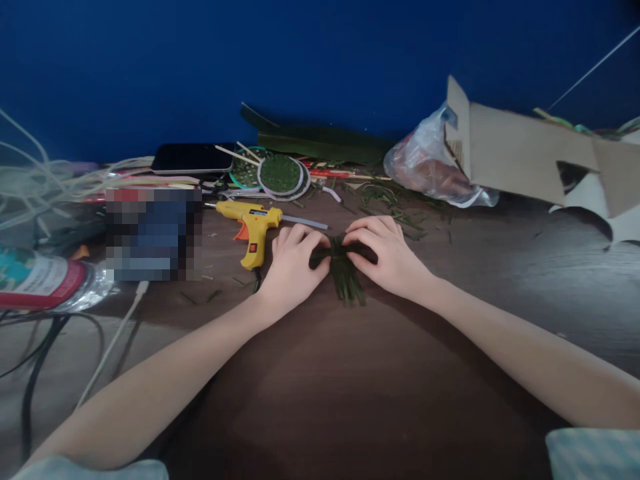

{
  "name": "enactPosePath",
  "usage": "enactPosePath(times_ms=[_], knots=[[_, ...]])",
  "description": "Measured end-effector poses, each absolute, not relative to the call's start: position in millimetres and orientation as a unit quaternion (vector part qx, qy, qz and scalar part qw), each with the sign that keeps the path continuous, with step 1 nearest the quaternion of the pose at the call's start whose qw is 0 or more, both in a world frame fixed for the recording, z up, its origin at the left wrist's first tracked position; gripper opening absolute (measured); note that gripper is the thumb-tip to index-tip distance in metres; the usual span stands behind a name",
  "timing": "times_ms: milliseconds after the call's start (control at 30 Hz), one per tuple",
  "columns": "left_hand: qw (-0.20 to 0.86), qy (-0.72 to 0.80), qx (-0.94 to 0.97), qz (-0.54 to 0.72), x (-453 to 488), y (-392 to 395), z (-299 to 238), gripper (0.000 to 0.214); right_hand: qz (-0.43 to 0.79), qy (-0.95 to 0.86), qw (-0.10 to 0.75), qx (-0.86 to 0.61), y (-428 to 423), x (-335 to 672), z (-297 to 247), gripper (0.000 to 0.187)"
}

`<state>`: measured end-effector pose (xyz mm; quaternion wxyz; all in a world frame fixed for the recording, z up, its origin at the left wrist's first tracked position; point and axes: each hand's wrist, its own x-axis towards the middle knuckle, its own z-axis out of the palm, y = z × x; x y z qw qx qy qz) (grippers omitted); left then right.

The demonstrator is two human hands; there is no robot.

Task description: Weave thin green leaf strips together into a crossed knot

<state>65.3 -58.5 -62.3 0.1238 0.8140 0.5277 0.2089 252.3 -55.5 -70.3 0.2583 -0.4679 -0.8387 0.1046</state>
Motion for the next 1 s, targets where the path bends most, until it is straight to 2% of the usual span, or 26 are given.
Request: enactPosePath(times_ms=[600, 833, 1000], knots=[[0.129, 0.52, 0.814, 0.226, 63.5, -57.8, -62.7, 0.013, 0.115, -0.835, 0.277, -0.461, -57.0, 252.9, -66.5, 0.009], [0.134, 0.504, 0.817, 0.245, 61.2, -56.4, -63.1, 0.014, 0.114, -0.852, 0.305, -0.409, -58.0, 256.5, -64.8, 0.031], [0.129, 0.51, 0.806, 0.27, 60.6, -55.5, -63.4, 0.021, 0.114, -0.886, 0.279, -0.352, -58.7, 256.4, -65.3, 0.033]])
